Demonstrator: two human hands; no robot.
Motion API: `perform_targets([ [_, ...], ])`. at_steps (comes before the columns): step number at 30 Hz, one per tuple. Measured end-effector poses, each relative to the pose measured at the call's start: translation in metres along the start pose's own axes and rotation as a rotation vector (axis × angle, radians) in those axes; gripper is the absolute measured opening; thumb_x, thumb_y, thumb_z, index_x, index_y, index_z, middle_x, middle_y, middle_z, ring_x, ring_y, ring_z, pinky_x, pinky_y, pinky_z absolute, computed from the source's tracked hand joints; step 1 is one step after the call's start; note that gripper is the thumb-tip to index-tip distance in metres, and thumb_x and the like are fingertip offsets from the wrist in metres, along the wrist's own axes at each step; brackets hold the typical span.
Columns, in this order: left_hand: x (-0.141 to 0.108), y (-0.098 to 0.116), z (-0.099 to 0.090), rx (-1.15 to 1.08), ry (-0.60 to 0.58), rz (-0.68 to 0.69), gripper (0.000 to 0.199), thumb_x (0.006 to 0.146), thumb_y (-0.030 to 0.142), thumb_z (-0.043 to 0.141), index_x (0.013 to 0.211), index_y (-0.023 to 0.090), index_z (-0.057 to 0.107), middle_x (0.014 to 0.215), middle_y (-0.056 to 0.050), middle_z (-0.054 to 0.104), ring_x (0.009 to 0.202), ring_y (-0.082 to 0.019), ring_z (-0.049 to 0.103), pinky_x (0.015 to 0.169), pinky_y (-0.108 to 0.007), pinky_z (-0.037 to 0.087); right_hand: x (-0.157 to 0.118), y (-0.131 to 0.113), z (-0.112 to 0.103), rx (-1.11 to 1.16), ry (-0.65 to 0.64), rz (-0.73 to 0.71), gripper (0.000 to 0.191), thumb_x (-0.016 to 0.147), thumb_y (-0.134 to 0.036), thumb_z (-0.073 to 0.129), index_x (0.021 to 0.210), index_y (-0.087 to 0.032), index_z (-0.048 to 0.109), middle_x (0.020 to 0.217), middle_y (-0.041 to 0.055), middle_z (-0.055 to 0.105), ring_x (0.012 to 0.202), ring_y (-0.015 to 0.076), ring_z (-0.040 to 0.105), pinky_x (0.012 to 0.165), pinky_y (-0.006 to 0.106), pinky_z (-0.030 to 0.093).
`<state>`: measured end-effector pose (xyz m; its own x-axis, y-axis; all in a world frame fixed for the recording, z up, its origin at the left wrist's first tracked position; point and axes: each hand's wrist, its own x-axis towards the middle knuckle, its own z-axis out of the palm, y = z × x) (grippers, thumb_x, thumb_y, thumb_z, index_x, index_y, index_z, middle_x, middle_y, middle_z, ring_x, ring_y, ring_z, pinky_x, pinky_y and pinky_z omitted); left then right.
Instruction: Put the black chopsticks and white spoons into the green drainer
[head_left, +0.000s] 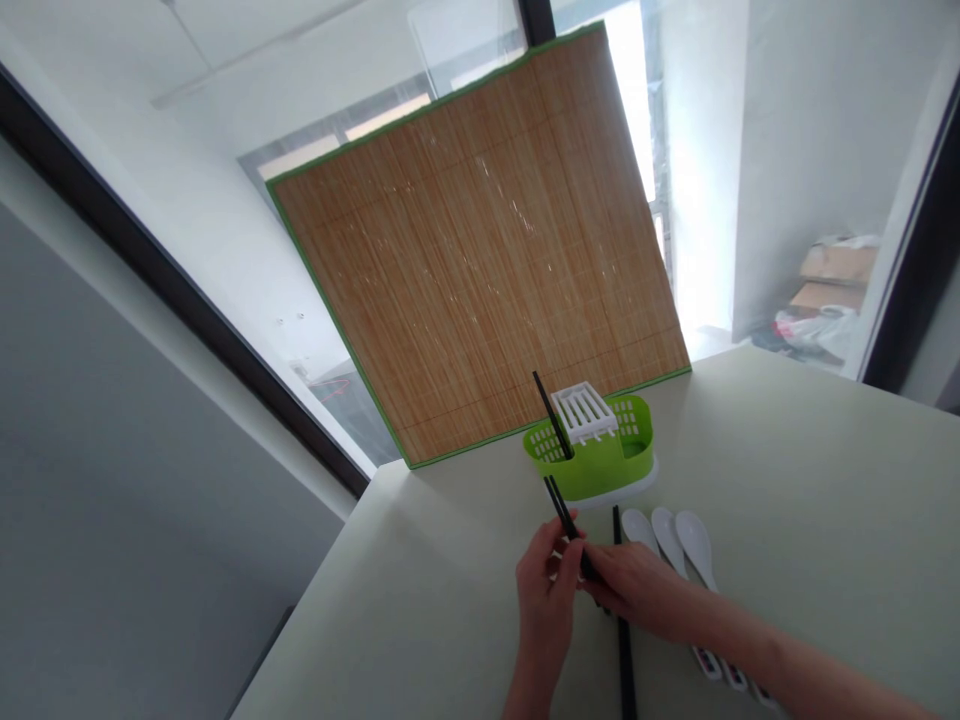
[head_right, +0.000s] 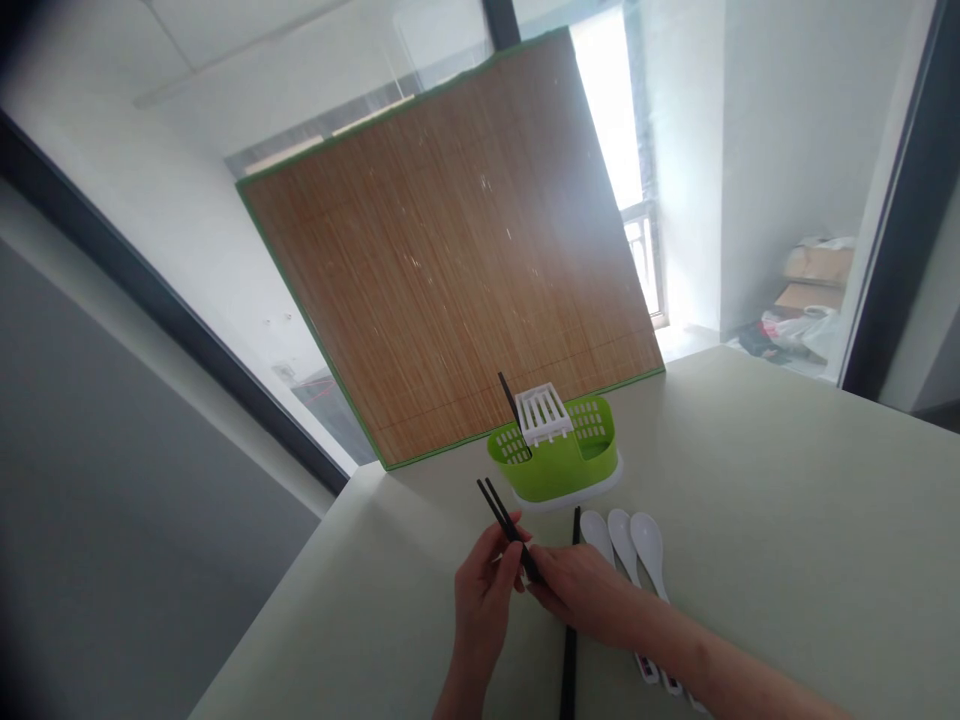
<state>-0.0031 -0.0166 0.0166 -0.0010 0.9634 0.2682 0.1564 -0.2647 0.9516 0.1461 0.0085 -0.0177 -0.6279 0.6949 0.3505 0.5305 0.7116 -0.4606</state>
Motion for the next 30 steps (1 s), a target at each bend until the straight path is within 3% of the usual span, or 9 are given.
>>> perform_targets([
  [7, 0.014, 0.020, -0.006, -0.015, -0.007, 0.052, 0.023, 0.084, 0.035, 0.058, 0.095, 0.016, 0.065, 0.081, -0.003, 0.064, 0.059, -0.008, 0.053, 0.050, -0.017, 0.046, 0.000, -0.001, -0.002, -0.011, -0.005, -0.023, 0.015, 0.090, -0.024, 0.040, 0.101, -0.020, 0.049, 0.088, 0.0041, 0.066, 0.076, 0.0197, 0.063, 0.062, 0.030, 0.041],
  [16, 0.024, 0.017, -0.011, -0.094, -0.075, 0.015, 0.022, 0.082, 0.033, 0.061, 0.095, 0.017, 0.066, 0.076, -0.001, 0.066, 0.053, -0.007, 0.053, 0.047, -0.018, 0.045, 0.002, 0.001, -0.002, 0.039, 0.008, 0.021, 0.014, 0.092, -0.026, 0.040, 0.097, -0.020, 0.052, 0.088, 0.0033, 0.065, 0.077, 0.0172, 0.062, 0.065, 0.027, 0.041],
  [21, 0.023, 0.023, -0.015, 0.050, -0.124, 0.048, 0.019, 0.082, 0.031, 0.061, 0.093, 0.018, 0.067, 0.079, -0.002, 0.065, 0.062, -0.010, 0.058, 0.052, -0.018, 0.048, 0.002, 0.000, -0.001, 0.037, -0.001, 0.016, 0.014, 0.092, -0.025, 0.039, 0.096, -0.020, 0.052, 0.088, 0.0041, 0.065, 0.077, 0.0171, 0.061, 0.066, 0.027, 0.041],
  [25, 0.027, 0.038, -0.024, 0.186, -0.156, 0.136, 0.013, 0.081, 0.027, 0.063, 0.088, 0.018, 0.070, 0.081, -0.002, 0.068, 0.074, -0.013, 0.063, 0.067, -0.022, 0.054, 0.001, -0.001, -0.005, 0.019, 0.005, 0.021, 0.012, 0.091, -0.028, 0.043, 0.087, -0.020, 0.052, 0.081, 0.0020, 0.064, 0.071, 0.0160, 0.060, 0.062, 0.026, 0.038],
  [27, 0.035, 0.052, -0.033, 0.196, -0.093, 0.198, 0.012, 0.079, 0.027, 0.065, 0.086, 0.019, 0.071, 0.081, -0.002, 0.070, 0.076, -0.014, 0.065, 0.072, -0.023, 0.054, 0.001, -0.001, -0.010, 0.041, 0.034, 0.020, 0.012, 0.090, -0.030, 0.046, 0.092, -0.021, 0.053, 0.079, 0.0001, 0.064, 0.069, 0.0152, 0.059, 0.061, 0.026, 0.037],
  [30, 0.056, 0.079, -0.050, 0.150, 0.166, 0.323, 0.016, 0.074, 0.029, 0.070, 0.086, 0.019, 0.072, 0.082, -0.001, 0.072, 0.075, -0.014, 0.067, 0.073, -0.024, 0.056, 0.002, 0.003, -0.018, 0.090, 0.127, 0.078, 0.018, 0.090, -0.029, 0.045, 0.105, -0.023, 0.053, 0.077, -0.0022, 0.065, 0.067, 0.0141, 0.059, 0.062, 0.025, 0.037],
])
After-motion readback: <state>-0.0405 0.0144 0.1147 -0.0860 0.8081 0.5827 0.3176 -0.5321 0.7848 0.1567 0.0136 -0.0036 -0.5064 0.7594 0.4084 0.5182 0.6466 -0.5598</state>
